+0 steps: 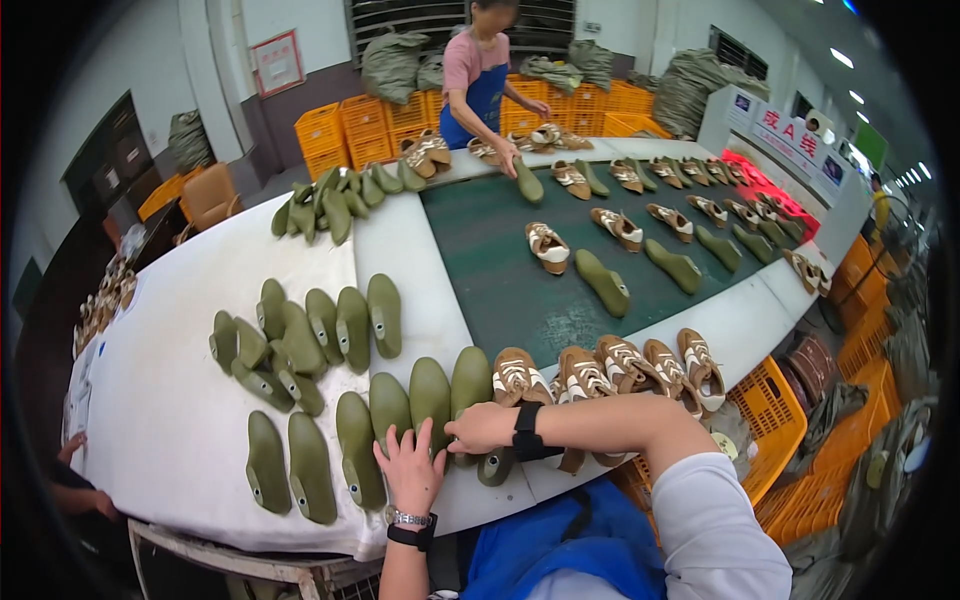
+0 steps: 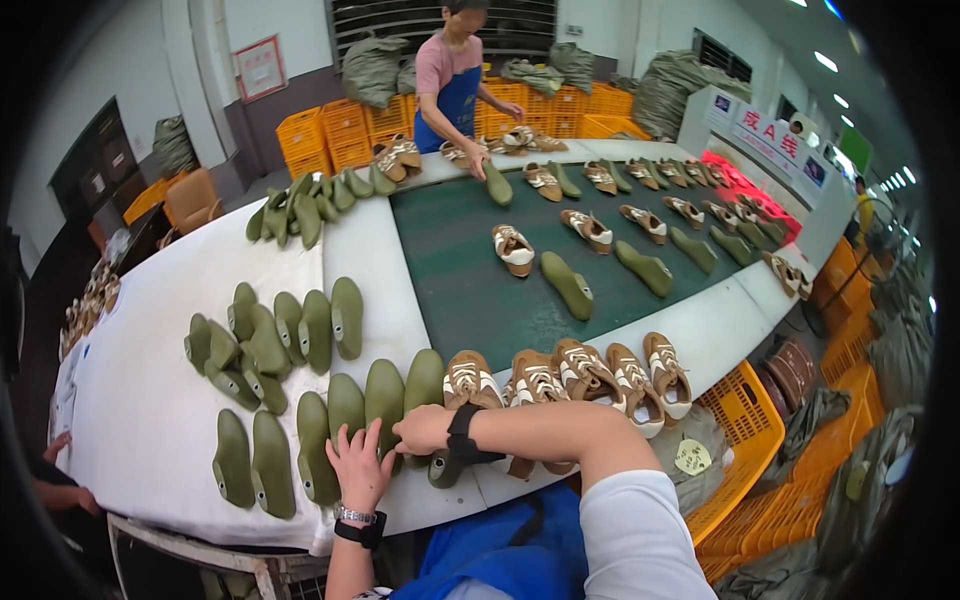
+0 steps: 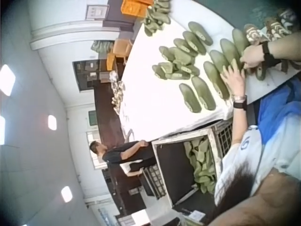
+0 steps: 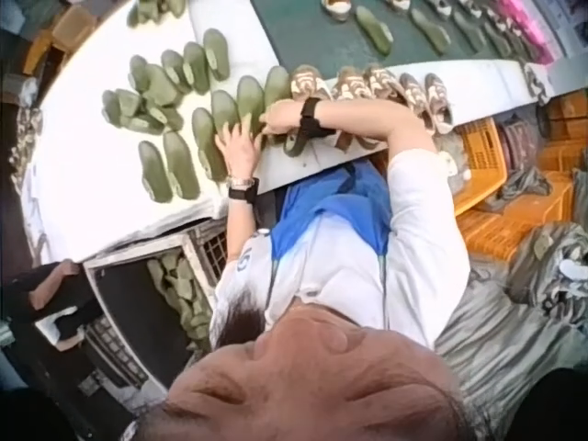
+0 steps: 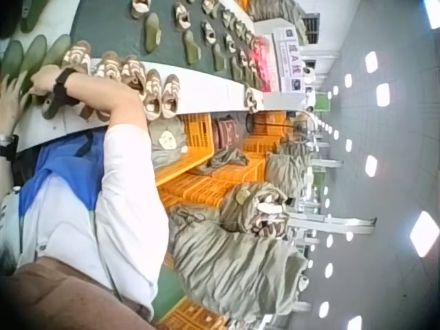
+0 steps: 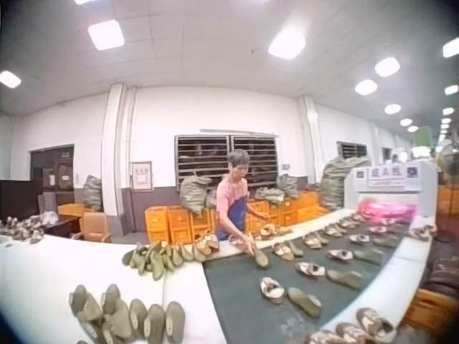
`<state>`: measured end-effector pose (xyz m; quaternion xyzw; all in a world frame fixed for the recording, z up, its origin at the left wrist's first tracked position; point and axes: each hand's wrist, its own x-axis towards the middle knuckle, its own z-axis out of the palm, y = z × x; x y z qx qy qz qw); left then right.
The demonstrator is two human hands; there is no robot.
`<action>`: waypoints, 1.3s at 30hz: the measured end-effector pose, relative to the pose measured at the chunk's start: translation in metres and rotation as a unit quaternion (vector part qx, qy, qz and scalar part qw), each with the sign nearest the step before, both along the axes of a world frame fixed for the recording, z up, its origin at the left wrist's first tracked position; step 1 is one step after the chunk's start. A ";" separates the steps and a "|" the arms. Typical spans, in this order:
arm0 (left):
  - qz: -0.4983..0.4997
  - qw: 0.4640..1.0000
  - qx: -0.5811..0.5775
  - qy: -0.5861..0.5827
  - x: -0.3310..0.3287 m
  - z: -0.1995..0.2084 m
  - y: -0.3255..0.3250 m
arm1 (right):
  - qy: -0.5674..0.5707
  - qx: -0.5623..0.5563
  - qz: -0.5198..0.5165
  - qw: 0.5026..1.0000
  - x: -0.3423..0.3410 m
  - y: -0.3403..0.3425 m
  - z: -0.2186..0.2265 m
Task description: Sorting shoe lasts and assembling components on a factory workbench.
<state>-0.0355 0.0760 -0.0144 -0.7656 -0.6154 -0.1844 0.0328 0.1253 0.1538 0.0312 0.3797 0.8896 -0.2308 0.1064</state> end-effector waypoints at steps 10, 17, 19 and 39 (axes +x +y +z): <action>0.032 0.999 0.004 0.005 0.004 -0.004 0.004 | 0.237 -0.111 -0.208 0.943 0.032 0.030 0.009; 0.041 0.999 -0.007 0.008 0.003 -0.003 0.010 | 0.407 -0.235 -0.380 0.797 0.111 0.130 0.068; 0.041 0.999 -0.004 0.006 0.007 0.000 0.012 | 0.362 0.008 -0.230 0.903 0.138 0.171 0.032; 0.054 0.997 -0.019 0.054 0.012 -0.003 0.012 | 0.160 0.101 -0.180 0.965 0.222 0.125 0.064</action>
